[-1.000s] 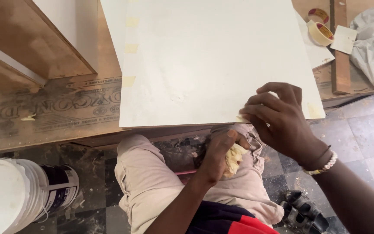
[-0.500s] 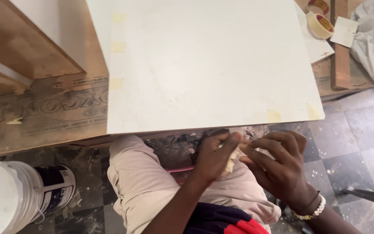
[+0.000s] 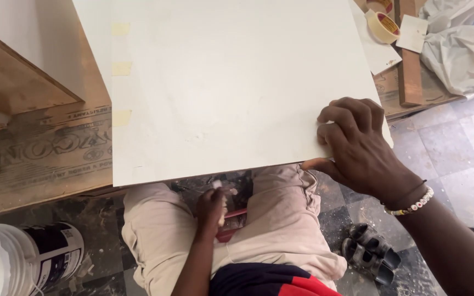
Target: The person sits at a workbench holding a white board panel with masking tape on its edges. They hold a lump of white filler and rub it along the panel edges and corners, repositioning the panel between passes to treat different edges.
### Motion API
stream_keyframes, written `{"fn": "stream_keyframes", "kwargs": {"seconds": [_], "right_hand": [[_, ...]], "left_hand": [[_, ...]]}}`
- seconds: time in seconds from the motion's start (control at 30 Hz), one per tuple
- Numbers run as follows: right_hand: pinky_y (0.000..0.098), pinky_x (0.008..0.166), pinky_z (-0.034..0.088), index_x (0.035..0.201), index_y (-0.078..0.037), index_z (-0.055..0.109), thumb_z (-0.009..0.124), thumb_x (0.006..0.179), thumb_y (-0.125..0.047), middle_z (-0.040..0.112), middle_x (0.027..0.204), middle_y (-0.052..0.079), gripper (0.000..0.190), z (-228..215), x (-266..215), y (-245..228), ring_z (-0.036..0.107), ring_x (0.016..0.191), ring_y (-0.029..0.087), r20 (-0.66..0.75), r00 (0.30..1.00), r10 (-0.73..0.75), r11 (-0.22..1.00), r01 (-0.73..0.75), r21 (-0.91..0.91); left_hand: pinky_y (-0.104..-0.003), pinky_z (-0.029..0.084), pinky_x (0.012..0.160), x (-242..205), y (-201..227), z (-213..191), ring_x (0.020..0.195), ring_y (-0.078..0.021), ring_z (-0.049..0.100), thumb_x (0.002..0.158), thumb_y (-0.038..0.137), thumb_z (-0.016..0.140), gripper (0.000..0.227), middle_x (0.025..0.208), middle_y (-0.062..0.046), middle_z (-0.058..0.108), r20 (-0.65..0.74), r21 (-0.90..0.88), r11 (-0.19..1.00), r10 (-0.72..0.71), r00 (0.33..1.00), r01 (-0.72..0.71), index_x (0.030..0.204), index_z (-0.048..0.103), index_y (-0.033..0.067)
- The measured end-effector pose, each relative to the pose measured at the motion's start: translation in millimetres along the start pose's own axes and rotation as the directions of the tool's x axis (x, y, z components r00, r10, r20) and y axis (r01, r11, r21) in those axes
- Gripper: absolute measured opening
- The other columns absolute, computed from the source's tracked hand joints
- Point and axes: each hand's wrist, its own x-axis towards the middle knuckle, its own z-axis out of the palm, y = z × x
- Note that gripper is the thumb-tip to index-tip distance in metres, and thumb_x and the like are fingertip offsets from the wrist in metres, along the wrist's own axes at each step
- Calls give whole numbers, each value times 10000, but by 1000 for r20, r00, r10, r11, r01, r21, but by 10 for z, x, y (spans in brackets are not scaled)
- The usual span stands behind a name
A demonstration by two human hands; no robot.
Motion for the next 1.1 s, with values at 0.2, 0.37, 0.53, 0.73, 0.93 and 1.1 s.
{"fn": "stream_keyframes", "kwargs": {"seconds": [0.2, 0.37, 0.53, 0.73, 0.93, 1.1], "right_hand": [[523, 1132, 306, 910, -83, 477, 555, 880, -678, 491, 1186, 127, 601, 88, -63, 38, 374, 1292, 323, 3, 1000, 12, 1000, -12, -6], [471, 1069, 367, 886, -125, 468, 682, 842, -682, 484, 1179, 99, 598, -28, -31, 120, 368, 1251, 297, -50, 998, 42, 971, -29, 236], [503, 1080, 364, 908, -102, 532, 735, 791, -603, 509, 1208, 110, 552, -105, -20, 124, 368, 1275, 336, -17, 999, -43, 972, 46, 231], [446, 1067, 390, 792, -173, 510, 700, 865, -445, 538, 1133, 76, 340, -128, -80, 226, 450, 1223, 274, -44, 998, 33, 927, -14, 374], [372, 1046, 397, 969, -116, 636, 674, 939, -218, 644, 1076, 37, 113, -247, 38, 87, 562, 1160, 264, -81, 988, -133, 963, 149, 225], [400, 939, 387, 936, -90, 549, 616, 972, -162, 539, 901, 85, 105, -159, -44, 62, 516, 998, 264, 46, 997, -67, 998, 67, 11]], "left_hand": [[-313, 476, 507, 97, 37, -83, 539, -152, 595, 966, 412, 626, 396, 688, -79, 661, -21, -291, 956, 18, 1000, -23, 956, 771, 44], [-366, 542, 726, 319, -294, 122, 816, -227, 710, 916, 382, 669, 391, 917, -121, 754, -202, -89, 981, 152, 968, -173, 1126, 735, 60], [-402, 542, 825, 243, -179, 96, 971, -286, 722, 887, 370, 664, 469, 1091, -149, 749, -218, -36, 991, 120, 968, -131, 1261, 645, 87], [-389, 545, 823, 247, -194, 84, 947, -266, 733, 891, 357, 674, 434, 1065, -146, 765, -220, -84, 985, 130, 967, -151, 1220, 678, 73], [-360, 557, 804, 73, 4, 85, 974, -204, 714, 899, 332, 699, 443, 1117, -95, 734, -236, -176, 938, 254, 938, -299, 1260, 642, 80], [-396, 632, 655, -639, 870, 14, 792, -216, 723, 854, 276, 702, 505, 1063, -142, 715, 30, -438, 890, 151, 988, -123, 1310, 506, 177]]}}
